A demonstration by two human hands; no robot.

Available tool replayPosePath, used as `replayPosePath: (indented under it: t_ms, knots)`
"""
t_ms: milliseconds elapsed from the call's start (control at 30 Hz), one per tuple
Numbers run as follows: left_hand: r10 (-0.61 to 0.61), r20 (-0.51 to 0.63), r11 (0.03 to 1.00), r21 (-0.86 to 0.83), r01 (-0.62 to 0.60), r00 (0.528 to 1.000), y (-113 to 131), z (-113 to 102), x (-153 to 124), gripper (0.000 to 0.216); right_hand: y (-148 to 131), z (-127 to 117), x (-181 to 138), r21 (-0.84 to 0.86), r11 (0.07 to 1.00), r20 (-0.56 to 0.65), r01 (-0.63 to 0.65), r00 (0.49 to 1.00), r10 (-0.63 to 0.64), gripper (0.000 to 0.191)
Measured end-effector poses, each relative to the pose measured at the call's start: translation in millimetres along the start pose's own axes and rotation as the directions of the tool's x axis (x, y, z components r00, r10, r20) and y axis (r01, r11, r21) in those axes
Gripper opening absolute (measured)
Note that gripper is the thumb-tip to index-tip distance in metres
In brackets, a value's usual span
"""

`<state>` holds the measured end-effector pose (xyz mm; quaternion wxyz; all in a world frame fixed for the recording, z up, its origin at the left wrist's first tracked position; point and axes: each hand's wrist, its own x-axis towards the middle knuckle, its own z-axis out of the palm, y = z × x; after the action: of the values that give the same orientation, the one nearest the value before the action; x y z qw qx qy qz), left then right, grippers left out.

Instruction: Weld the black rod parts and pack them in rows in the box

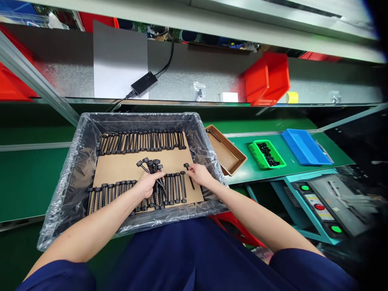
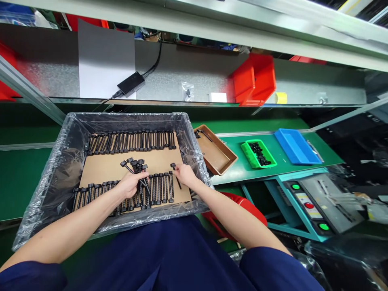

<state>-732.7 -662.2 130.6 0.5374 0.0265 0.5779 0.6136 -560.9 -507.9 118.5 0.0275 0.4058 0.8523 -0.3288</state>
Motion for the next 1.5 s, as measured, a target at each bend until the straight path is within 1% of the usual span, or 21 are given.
replayPosePath:
  t_ms: [33, 100, 167, 267, 433, 533, 600, 700, 767, 833, 867, 900, 967, 1067, 1133, 1200, 1300, 1367, 1400, 1467, 1500]
  knots:
    - [0.000, -0.004, 1.000, 0.010, 0.000, 1.000, -1.7, -0.5, 0.7, 0.030, 6.9, 0.7, -1.9, -0.196, 0.976, 0.077, 0.093, 0.994, -0.079, 0.007]
    - [0.009, 0.001, 0.999, 0.044, -0.010, 1.000, -5.7, -1.2, 0.5, 0.031, 15.6, 8.1, -8.2, -0.458, 0.829, 0.281, 0.322, 0.937, -0.209, 0.010]
    - [0.002, 0.016, 0.997, 0.073, -0.003, 1.000, -8.7, -1.6, -0.9, 0.031, 19.2, 19.3, -15.4, -0.555, 0.655, 0.462, 0.512, 0.845, -0.269, 0.017]
    - [-0.022, 0.016, 0.997, 0.071, 0.021, 1.000, -9.5, -1.5, -3.4, 0.033, 21.3, 33.3, -23.2, -0.585, 0.494, 0.600, 0.643, 0.753, -0.271, 0.022]
    - [-0.020, 0.031, 0.999, 0.040, 0.019, 0.999, -5.4, 0.4, -7.8, 0.035, 22.2, 42.5, -26.4, -0.574, 0.419, 0.653, 0.704, 0.702, -0.284, 0.023]
    - [-0.015, 0.032, 0.999, 0.042, 0.014, 0.999, -4.1, 1.7, -10.1, 0.036, 22.0, 45.0, -27.3, -0.545, 0.421, 0.661, 0.725, 0.681, -0.316, 0.025]
    - [-0.004, 0.029, 0.999, 0.044, 0.003, 1.000, -4.2, 2.1, -10.4, 0.036, 22.2, 44.5, -27.5, -0.536, 0.444, 0.660, 0.718, 0.684, -0.310, 0.026]
    - [-0.007, 0.041, 1.000, 0.026, 0.006, 0.999, -5.3, 2.2, -9.1, 0.035, 21.3, 37.3, -25.0, -0.518, 0.544, 0.630, 0.660, 0.725, -0.278, 0.025]
    - [-0.008, 0.050, 1.000, 0.018, 0.008, 0.999, -6.5, 2.1, -8.2, 0.035, 16.4, 29.4, -21.7, -0.440, 0.714, 0.514, 0.544, 0.805, -0.297, 0.022]
    - [0.012, 0.064, 0.999, 0.033, -0.014, 0.998, -7.9, 2.0, -8.0, 0.033, 5.3, 23.2, -19.0, -0.193, 0.922, 0.298, 0.337, 0.915, -0.272, 0.021]
    - [0.021, 0.072, 0.999, 0.047, -0.024, 0.997, -8.5, 1.8, -8.3, 0.032, -2.8, 21.8, -18.5, 0.007, 0.975, 0.209, 0.221, 0.953, -0.218, 0.023]
    - [0.026, 0.084, 0.998, 0.063, -0.031, 0.996, -9.2, 1.6, -8.9, 0.031, -12.1, 22.0, -18.8, 0.220, 0.969, 0.163, 0.117, 0.975, -0.154, 0.026]
    - [0.037, 0.132, 0.995, 0.091, -0.050, 0.991, -10.0, 1.0, -10.6, 0.030, -32.7, 26.5, -21.3, 0.568, 0.823, 0.171, -0.027, 0.981, -0.086, 0.032]
    - [0.062, 0.206, 0.986, 0.142, -0.092, 0.977, -9.3, 0.4, -13.5, 0.031, -59.5, 37.7, -27.4, 0.812, 0.569, 0.194, -0.131, 0.980, -0.051, 0.034]
    - [0.065, 0.221, 0.982, 0.161, -0.102, 0.973, -7.7, 0.7, -15.2, 0.033, -69.8, 42.8, -30.2, 0.869, 0.443, 0.229, -0.221, 0.973, 0.037, 0.033]
    - [0.053, 0.228, 0.985, 0.149, -0.089, 0.972, -6.1, 1.9, -16.4, 0.035, -72.6, 44.0, -30.3, 0.891, 0.363, 0.257, -0.274, 0.962, 0.094, 0.031]
    - [0.036, 0.198, 0.993, 0.103, -0.057, 0.980, -4.4, 3.7, -17.3, 0.036, -63.2, 38.8, -22.7, 0.901, 0.362, 0.212, -0.238, 0.971, 0.109, 0.025]
    - [0.003, 0.159, 0.996, 0.087, -0.018, 0.987, -3.1, 4.3, -17.5, 0.034, -48.7, 32.2, -12.2, 0.868, 0.446, 0.170, -0.219, 0.974, 0.149, 0.022]
    - [-0.012, 0.152, 0.997, 0.082, 0.000, 0.988, -2.2, 4.4, -17.7, 0.034, -39.7, 28.6, -6.0, 0.812, 0.535, 0.147, -0.233, 0.969, 0.199, 0.022]
    - [-0.036, 0.165, 0.997, 0.071, 0.025, 0.986, 0.1, 4.3, -18.3, 0.033, -20.0, 22.5, 5.6, 0.615, 0.729, 0.082, -0.301, 0.944, 0.320, 0.021]
    - [-0.043, 0.176, 0.997, 0.067, 0.031, 0.984, 1.4, 4.2, -18.7, 0.033, -10.4, 20.7, 10.3, 0.503, 0.794, 0.044, -0.341, 0.928, 0.370, 0.020]
